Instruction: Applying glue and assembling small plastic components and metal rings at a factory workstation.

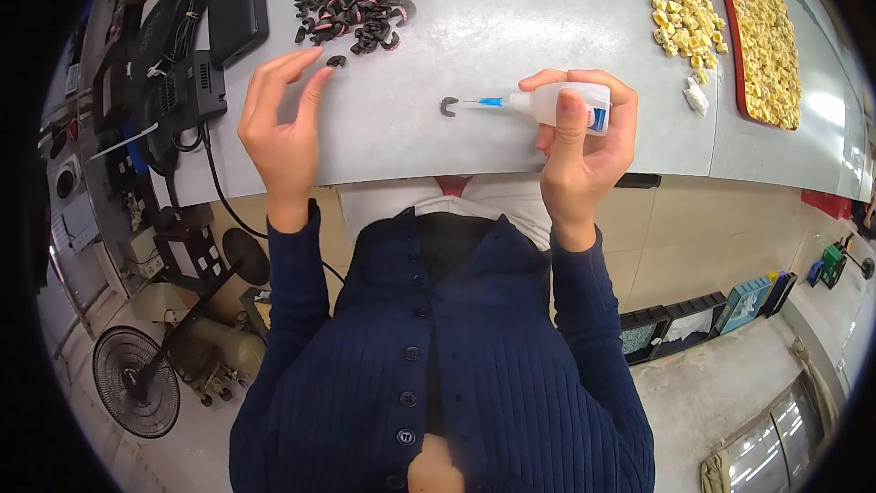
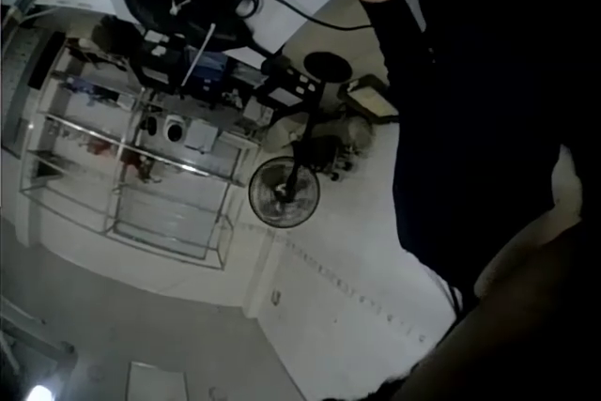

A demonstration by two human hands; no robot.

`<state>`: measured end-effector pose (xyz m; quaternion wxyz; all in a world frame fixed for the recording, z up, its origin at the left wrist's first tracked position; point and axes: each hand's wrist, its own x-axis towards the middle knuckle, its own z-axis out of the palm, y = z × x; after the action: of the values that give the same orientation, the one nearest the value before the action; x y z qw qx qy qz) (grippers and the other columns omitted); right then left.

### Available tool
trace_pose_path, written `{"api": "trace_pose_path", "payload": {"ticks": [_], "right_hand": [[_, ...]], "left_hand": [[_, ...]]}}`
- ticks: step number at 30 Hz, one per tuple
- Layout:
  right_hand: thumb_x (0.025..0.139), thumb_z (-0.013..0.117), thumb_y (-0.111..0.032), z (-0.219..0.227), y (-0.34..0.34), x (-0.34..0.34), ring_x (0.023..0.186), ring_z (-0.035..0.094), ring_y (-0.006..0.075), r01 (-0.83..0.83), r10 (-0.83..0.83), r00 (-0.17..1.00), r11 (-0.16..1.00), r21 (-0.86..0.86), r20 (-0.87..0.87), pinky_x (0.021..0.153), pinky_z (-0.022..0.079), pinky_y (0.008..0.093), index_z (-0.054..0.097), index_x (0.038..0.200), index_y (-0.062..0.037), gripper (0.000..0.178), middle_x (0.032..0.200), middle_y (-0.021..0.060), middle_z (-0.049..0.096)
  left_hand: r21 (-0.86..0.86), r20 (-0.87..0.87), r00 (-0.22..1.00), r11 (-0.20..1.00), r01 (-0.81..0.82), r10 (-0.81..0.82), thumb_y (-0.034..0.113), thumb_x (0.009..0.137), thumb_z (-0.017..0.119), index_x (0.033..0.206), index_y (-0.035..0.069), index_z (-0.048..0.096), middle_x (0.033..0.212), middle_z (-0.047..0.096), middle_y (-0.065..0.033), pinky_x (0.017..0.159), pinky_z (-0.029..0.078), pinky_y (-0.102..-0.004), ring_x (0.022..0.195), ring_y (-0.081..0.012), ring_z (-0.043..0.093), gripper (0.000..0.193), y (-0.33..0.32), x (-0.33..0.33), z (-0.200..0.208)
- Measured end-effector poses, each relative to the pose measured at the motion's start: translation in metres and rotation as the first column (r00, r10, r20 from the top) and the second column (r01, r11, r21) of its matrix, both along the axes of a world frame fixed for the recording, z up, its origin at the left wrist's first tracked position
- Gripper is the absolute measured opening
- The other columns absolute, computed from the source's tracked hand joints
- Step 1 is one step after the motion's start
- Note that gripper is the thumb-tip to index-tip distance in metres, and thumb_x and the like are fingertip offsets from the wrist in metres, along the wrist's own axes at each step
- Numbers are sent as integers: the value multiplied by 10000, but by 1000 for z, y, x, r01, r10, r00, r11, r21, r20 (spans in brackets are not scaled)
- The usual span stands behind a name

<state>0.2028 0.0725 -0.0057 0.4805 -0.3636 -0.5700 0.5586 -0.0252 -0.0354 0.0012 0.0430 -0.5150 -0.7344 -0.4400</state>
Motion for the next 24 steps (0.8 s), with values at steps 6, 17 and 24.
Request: {"api": "trace_pose_path", "payload": {"ticks": [6,17,24], "right_hand": [[996,532,-167,1,0,-2,527,400,36,4,-4,1000,1000,5,-20,480,336,169,467,1098,-51,168,909,142,690],[1004,526,-219,2,0,-2,530,400,26,-11,10,1000,1000,-15,-30,472,325,167,484,1087,-62,182,904,139,691],[1007,521,-233,6,-3,-5,532,404,26,-10,9,1000,1000,-26,-21,480,334,172,487,1090,-57,197,904,144,692]], "left_hand": [[-136,-45,995,988,79,-85,-54,795,679,947,9,706,902,663,-91,720,508,-303,833,-219,619,167,3,-7,2],[-474,85,887,765,436,-453,-69,726,663,861,-18,663,790,583,-96,649,487,-337,775,-245,578,144,4,10,42],[-328,146,878,815,478,-456,-24,715,711,913,13,683,831,615,-82,663,483,-340,810,-235,592,204,11,9,30]]}}
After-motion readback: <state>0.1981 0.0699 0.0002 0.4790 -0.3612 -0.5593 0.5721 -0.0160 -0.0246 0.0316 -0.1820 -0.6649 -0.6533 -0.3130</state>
